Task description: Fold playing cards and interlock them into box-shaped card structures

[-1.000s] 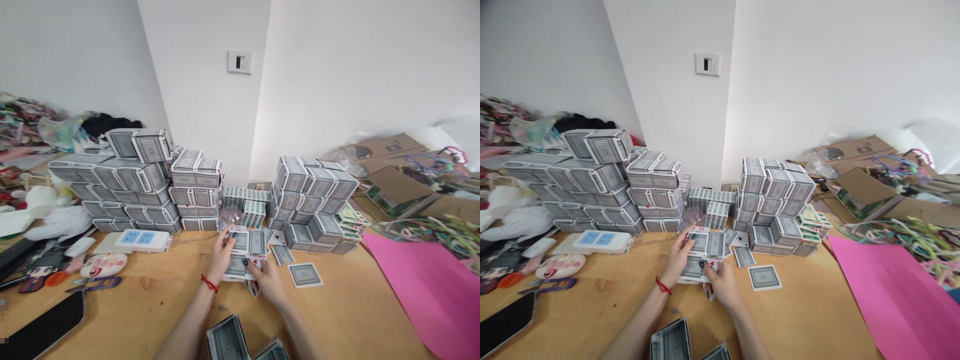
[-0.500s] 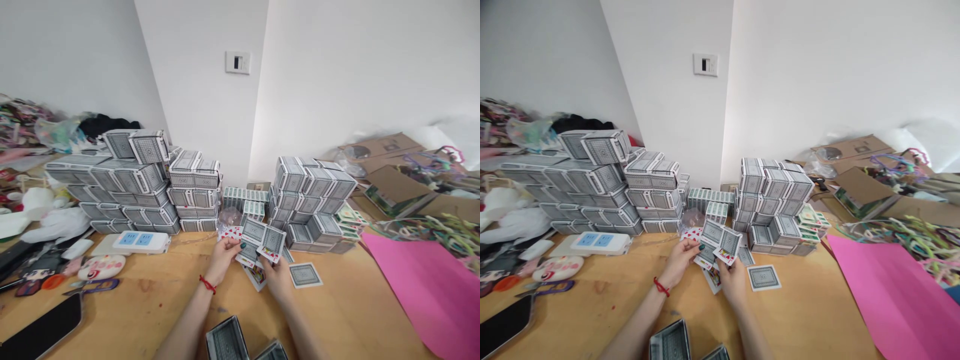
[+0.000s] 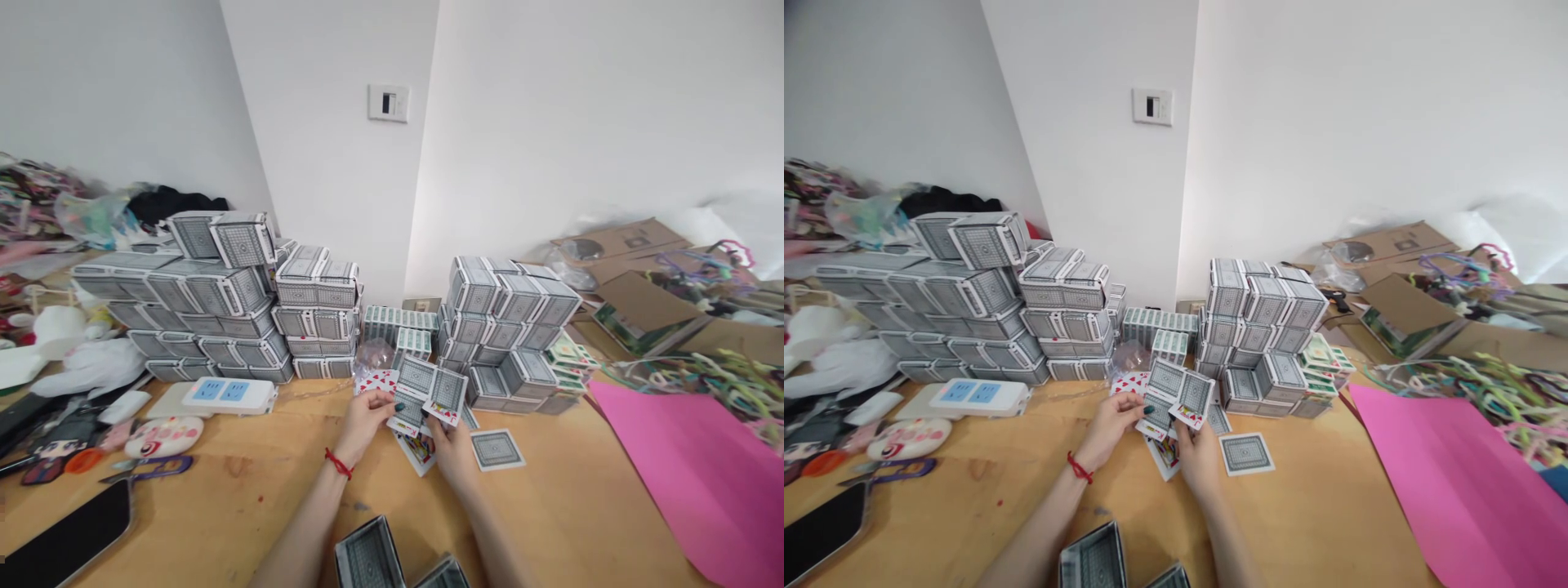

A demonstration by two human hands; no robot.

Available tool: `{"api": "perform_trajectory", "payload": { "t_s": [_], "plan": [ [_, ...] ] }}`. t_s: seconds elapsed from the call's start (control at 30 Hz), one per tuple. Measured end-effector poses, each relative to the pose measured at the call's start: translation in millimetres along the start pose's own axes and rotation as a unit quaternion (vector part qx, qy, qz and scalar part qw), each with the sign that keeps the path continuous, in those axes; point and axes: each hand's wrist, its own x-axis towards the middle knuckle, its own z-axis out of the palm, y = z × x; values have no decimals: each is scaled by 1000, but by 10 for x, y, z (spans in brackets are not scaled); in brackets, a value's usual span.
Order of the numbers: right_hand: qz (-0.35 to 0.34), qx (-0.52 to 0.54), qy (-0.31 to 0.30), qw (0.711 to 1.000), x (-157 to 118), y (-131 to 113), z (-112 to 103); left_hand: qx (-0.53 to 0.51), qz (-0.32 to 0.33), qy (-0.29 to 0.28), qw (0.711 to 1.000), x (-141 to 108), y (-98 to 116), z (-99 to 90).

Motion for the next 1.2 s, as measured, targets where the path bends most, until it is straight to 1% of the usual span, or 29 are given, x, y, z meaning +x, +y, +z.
{"api": "perform_trajectory", "payload": {
  "t_s": [0.17, 0.33, 0.43, 0.53, 0.63, 0.73, 0.83, 0.93, 1.03, 1.2],
  "plan": [
    [12, 26, 21, 999, 14, 32, 6, -19, 4, 4, 1000, 16, -15, -4],
    [-8, 20, 25, 999, -4, -11, -15, -23, -6, 2, 1000, 17, -8, -11],
    [-24, -2, 38, 999, -19, -20, -15, -11, -4, -5, 1000, 23, -22, -15],
    [-29, -11, 45, 999, -24, 4, 4, 27, 12, -18, 999, 39, -59, -26],
    [-16, -15, 37, 999, -17, 26, 24, 75, 36, -40, 996, 54, -97, -38],
    [-10, -34, 26, 999, -11, 8, 28, 99, 51, -50, 992, 58, -117, -47],
    [-13, -48, -9, 999, -16, -38, 20, 110, 54, -52, 991, 60, -127, -57],
    [-16, -65, -46, 997, -29, -70, 16, 115, 53, -51, 991, 63, -135, -61],
    [-10, -80, -51, 995, -33, -68, 21, 109, 60, -42, 991, 60, -129, -54],
    [10, -65, -65, 996, -15, -31, 16, 83, 75, -40, 993, 27, -59, -47]
  ]
}}
